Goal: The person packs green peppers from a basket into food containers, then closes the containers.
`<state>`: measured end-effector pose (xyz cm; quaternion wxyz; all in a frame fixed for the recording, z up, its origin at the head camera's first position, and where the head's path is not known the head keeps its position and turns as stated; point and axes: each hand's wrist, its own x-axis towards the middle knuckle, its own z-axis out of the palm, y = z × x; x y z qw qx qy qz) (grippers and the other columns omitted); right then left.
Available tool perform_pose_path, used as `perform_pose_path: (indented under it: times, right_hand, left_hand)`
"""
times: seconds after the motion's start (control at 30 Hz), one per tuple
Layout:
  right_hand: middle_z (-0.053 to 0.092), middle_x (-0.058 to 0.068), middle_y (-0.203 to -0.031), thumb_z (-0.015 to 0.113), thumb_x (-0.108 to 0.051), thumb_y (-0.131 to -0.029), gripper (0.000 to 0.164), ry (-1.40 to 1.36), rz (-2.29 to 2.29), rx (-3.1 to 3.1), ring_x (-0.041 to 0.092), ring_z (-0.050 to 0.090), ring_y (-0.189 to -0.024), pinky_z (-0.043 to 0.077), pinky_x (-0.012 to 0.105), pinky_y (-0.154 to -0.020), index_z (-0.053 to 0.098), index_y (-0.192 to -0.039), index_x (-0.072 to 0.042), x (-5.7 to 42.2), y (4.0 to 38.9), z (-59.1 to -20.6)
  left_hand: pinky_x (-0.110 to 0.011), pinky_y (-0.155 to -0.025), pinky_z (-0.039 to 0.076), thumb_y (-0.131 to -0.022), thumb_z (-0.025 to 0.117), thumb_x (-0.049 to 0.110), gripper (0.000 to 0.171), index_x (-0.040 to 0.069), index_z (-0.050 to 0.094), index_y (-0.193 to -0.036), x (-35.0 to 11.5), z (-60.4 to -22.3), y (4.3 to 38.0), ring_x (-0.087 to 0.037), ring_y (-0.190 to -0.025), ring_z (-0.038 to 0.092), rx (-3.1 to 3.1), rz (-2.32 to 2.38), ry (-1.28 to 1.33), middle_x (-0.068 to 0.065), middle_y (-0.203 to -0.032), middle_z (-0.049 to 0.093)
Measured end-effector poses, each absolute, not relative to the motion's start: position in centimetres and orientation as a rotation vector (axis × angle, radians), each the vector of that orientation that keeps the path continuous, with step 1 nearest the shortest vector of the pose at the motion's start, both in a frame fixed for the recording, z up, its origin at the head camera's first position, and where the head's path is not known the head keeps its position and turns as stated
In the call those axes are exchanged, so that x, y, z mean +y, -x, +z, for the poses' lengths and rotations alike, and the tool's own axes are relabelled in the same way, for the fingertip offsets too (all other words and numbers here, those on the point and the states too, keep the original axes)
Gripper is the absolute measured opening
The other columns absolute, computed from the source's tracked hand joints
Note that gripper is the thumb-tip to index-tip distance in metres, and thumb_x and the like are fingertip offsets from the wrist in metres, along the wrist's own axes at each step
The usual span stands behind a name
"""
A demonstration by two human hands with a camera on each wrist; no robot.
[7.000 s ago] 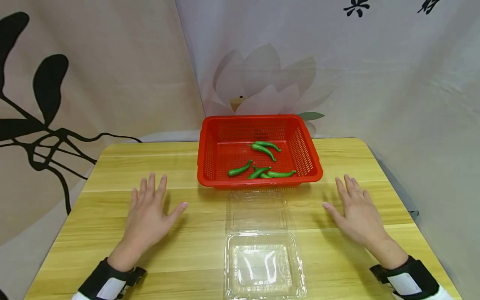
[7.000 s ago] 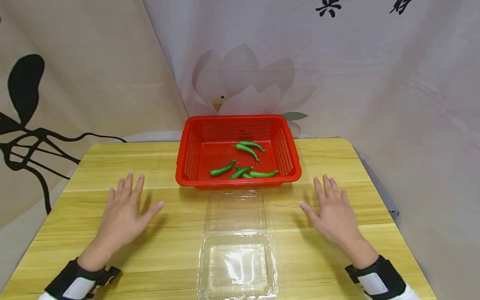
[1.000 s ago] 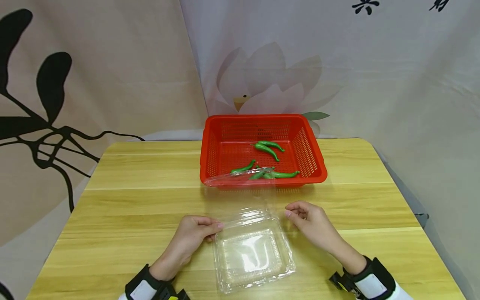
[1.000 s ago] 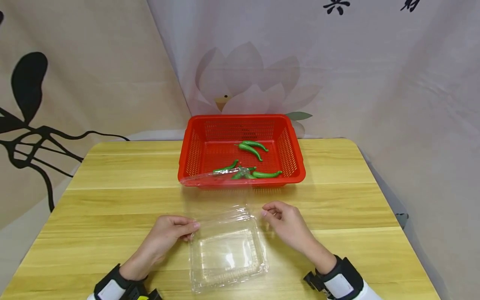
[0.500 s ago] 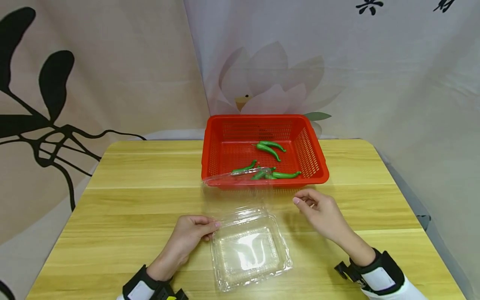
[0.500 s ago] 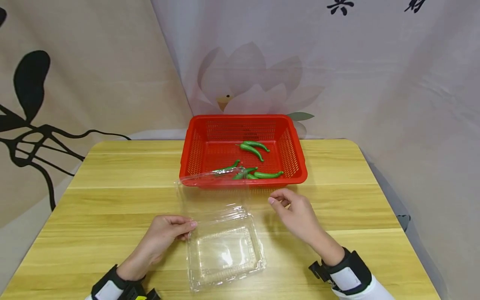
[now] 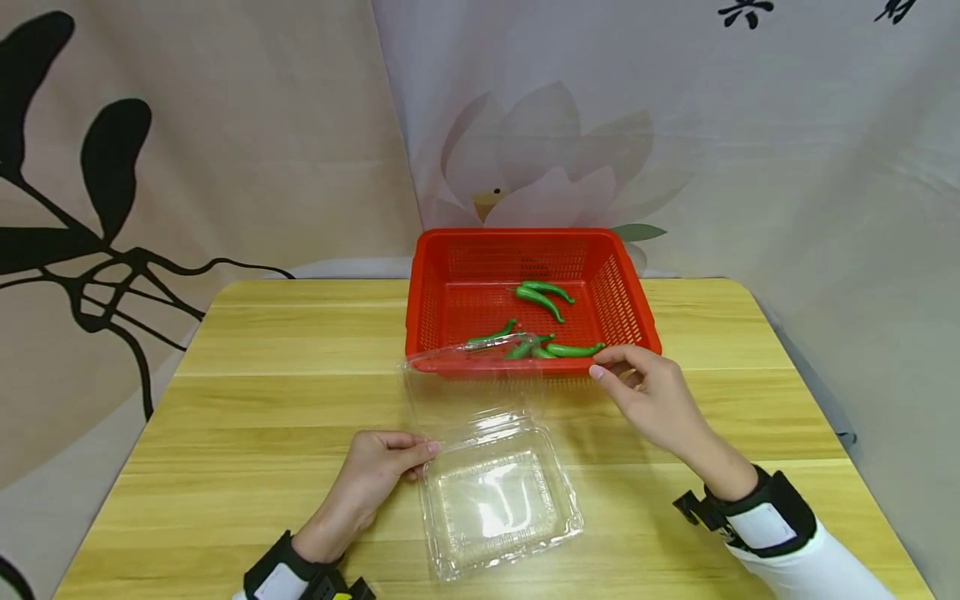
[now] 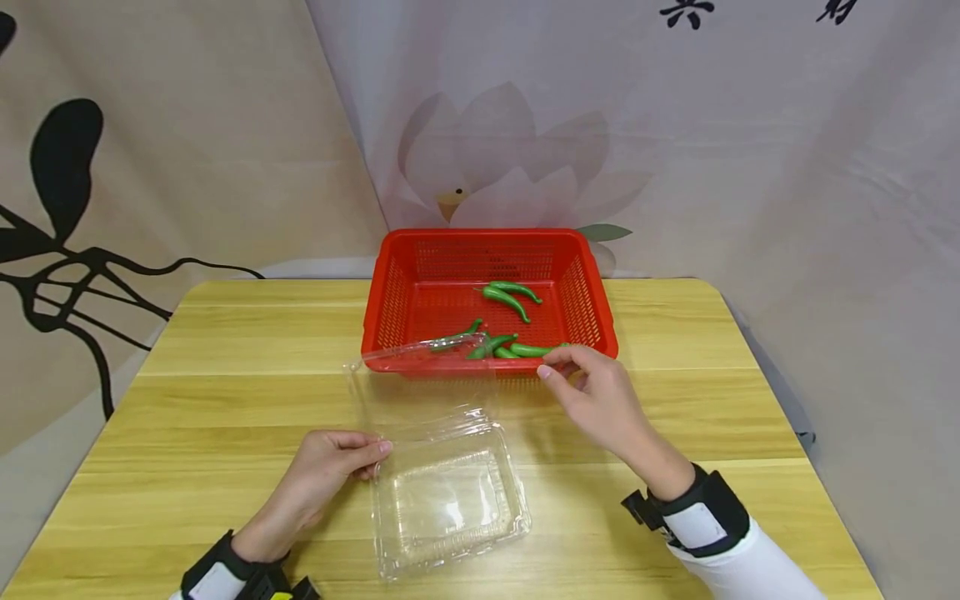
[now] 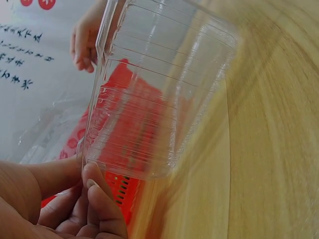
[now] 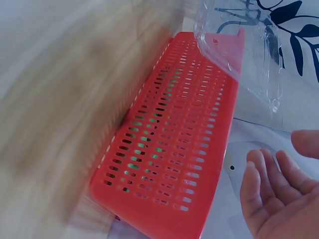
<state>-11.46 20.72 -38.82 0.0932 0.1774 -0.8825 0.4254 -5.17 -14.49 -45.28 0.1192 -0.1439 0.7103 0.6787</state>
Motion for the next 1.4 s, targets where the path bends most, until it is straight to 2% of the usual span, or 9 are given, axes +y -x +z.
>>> perform_pose_path:
  times: [0.2, 0.37, 0.5, 0.63, 0.73, 0.93, 1.13, 1.4]
  right_hand:
    - [0.073, 0.001, -0.093, 0.075, -0.007, -0.096, 0.011, -0.585, 1.183, -2.617, 0.016, 0.063, -0.078, 0.052, 0.024, -0.068, 0.075, -0.107, -0.005, 20.7, 12.7, -38.3]
    - [0.075, 0.006, -0.103, 0.076, -0.008, -0.095, 0.018, -0.621, 1.082, -2.636, 0.022, 0.067, -0.085, 0.056, 0.038, -0.074, 0.074, -0.113, -0.002, 20.5, 13.6, -37.8]
    - [0.074, 0.013, -0.118, 0.074, -0.013, -0.098, 0.027, -0.636, 1.054, -2.672, 0.031, 0.068, -0.1, 0.054, 0.051, -0.084, 0.072, -0.122, -0.001, 20.3, 14.4, -37.2]
    - [0.069, 0.017, -0.131, 0.072, -0.018, -0.1, 0.036, -0.652, 1.03, -2.735, 0.037, 0.063, -0.119, 0.05, 0.057, -0.099, 0.068, -0.131, 0.0, 20.1, 15.2, -36.7]
    - [0.066, 0.017, -0.137, 0.071, -0.02, -0.101, 0.04, -0.662, 1.008, -2.786, 0.038, 0.058, -0.129, 0.045, 0.058, -0.107, 0.065, -0.135, 0.0, 19.8, 16.1, -36.4]
    - [0.06, 0.018, -0.145, 0.069, -0.024, -0.103, 0.045, -0.676, 0.969, -2.863, 0.038, 0.051, -0.138, 0.039, 0.058, -0.114, 0.061, -0.14, 0.001, 19.0, 17.8, -35.5]
    - [0.057, 0.017, -0.149, 0.068, -0.029, -0.103, 0.051, -0.709, 0.845, -2.949, 0.039, 0.049, -0.14, 0.04, 0.06, -0.114, 0.059, -0.144, -0.002, 18.1, 19.1, -35.1]
    - [0.059, 0.016, -0.147, 0.071, -0.026, -0.101, 0.05, -0.856, 0.672, -3.002, 0.036, 0.052, -0.138, 0.043, 0.056, -0.113, 0.061, -0.142, 0.0, 16.4, 20.8, -35.6]
  left_hand:
    - [-0.023, -0.06, 0.055, -0.088, 0.083, 0.002, 0.013, -0.009, 0.079, -0.092, -14.5, -45.3, 5.0, -0.011, -0.063, 0.062, 2.089, 1.991, 0.425, -0.008, -0.081, 0.074]
    - [-0.023, -0.059, 0.055, -0.088, 0.084, 0.003, 0.013, -0.008, 0.079, -0.092, -14.5, -45.2, 5.0, -0.012, -0.062, 0.062, 2.095, 1.993, 0.437, -0.009, -0.08, 0.074]
    - [-0.023, -0.059, 0.054, -0.088, 0.084, 0.004, 0.013, -0.008, 0.079, -0.092, -14.5, -45.2, 4.9, -0.012, -0.062, 0.062, 2.106, 1.984, 0.435, -0.008, -0.079, 0.073]
    - [-0.023, -0.059, 0.055, -0.088, 0.084, 0.004, 0.013, -0.008, 0.08, -0.092, -14.5, -45.3, 4.9, -0.013, -0.062, 0.062, 2.11, 1.982, 0.434, -0.008, -0.079, 0.073]
    - [-0.023, -0.059, 0.055, -0.088, 0.084, 0.004, 0.013, -0.008, 0.079, -0.092, -14.5, -45.3, 5.0, -0.013, -0.063, 0.062, 2.107, 1.982, 0.435, -0.008, -0.079, 0.073]
    - [-0.023, -0.059, 0.054, -0.089, 0.083, 0.003, 0.012, -0.008, 0.079, -0.092, -14.5, -45.4, 5.0, -0.013, -0.062, 0.061, 2.107, 1.98, 0.441, -0.007, -0.079, 0.072]
    - [-0.024, -0.059, 0.054, -0.088, 0.084, 0.005, 0.013, -0.007, 0.08, -0.092, -14.5, -45.5, 4.9, -0.014, -0.062, 0.061, 2.116, 1.972, 0.442, -0.008, -0.081, 0.073]
    - [-0.024, -0.06, 0.055, -0.088, 0.084, 0.004, 0.013, -0.008, 0.079, -0.093, -14.5, -45.5, 4.9, -0.013, -0.062, 0.062, 2.096, 1.995, 0.433, -0.008, -0.081, 0.073]
